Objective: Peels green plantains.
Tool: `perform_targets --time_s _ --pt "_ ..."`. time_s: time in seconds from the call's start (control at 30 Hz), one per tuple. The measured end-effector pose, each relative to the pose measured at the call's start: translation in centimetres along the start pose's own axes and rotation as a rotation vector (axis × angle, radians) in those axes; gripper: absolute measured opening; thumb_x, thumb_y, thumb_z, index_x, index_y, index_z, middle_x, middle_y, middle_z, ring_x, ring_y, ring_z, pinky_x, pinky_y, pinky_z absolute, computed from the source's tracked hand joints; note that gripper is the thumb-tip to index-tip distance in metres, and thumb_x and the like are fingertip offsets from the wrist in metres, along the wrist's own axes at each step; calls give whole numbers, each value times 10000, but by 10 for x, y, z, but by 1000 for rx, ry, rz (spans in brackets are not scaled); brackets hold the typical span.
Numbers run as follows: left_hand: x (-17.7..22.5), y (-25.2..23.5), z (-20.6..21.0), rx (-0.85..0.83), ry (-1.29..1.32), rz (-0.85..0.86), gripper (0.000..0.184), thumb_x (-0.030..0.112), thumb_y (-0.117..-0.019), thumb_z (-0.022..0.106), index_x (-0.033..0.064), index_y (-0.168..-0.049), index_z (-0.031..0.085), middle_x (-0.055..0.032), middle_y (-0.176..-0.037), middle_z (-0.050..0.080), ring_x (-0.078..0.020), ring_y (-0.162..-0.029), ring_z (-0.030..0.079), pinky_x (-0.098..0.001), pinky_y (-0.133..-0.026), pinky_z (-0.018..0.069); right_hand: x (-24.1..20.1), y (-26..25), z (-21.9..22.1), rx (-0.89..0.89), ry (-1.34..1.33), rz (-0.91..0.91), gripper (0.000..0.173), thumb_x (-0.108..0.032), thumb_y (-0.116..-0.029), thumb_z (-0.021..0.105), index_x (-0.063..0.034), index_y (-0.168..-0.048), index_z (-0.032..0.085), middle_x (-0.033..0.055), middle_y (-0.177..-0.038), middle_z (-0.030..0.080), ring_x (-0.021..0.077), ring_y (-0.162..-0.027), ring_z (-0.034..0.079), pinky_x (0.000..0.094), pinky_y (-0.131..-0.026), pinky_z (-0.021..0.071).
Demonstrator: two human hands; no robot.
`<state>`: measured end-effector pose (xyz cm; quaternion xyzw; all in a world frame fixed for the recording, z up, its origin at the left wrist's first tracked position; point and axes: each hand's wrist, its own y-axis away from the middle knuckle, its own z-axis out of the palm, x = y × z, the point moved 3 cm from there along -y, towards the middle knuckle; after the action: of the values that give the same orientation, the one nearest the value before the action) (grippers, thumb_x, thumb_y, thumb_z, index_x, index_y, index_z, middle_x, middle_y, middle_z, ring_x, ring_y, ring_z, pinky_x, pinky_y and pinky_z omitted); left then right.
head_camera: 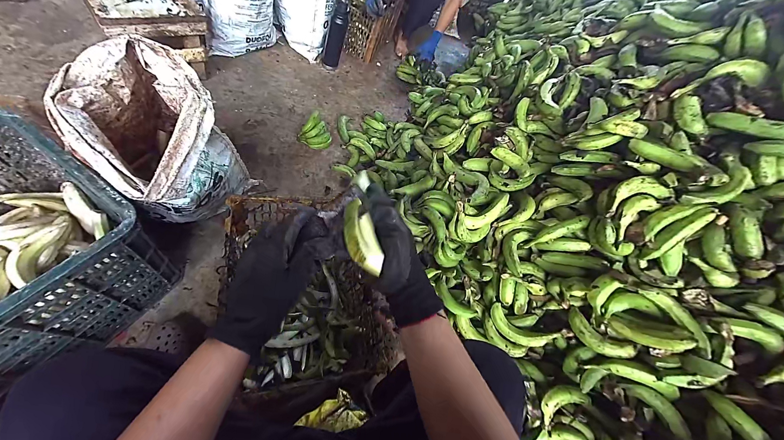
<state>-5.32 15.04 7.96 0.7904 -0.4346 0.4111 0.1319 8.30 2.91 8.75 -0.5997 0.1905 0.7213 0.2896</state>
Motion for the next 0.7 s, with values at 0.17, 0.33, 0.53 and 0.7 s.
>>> perform_targets --time_s 0.17,0.33,0.53,0.7 --pt "-16 -15 2 -9 -56 -34 503 475 -1049 512 265 -1507 511 -154 -1338 627 -359 -1166 636 -633 -950 501 4 12 -11 -271 169 96 401 -323 -1055 363 -161 -1357 570 21 -1103 678 88 -921 661 292 -799 581" --pt "-30 -27 8 -23 24 -123 536 544 -1071 391 219 -1478 523 -158 -1284 658 -361 -1152 647 -653 -943 501 6 17 -15 -357 152 160 528 -385 -1007 434 -151 -1478 481 57 -1206 662 115 -1001 656 316 -868 570" --pt "-18 -16 5 -50 43 -52 573 589 -1033 436 252 -1491 511 -127 -1280 652 -317 -1105 659 -617 -917 528 21 0 -23 -52 -218 144 542 -541 -1034 392 -267 -1501 422 81 -1055 678 184 -794 677 355 -662 597" --pt "-5 8 27 100 -220 306 685 664 -997 363 219 -1476 567 -212 -1181 682 -423 -1060 661 -638 -862 514 14 -6 -17 275 -535 125 339 -475 -1069 366 -245 -1213 571 -3 -959 670 117 -793 679 304 -630 587"
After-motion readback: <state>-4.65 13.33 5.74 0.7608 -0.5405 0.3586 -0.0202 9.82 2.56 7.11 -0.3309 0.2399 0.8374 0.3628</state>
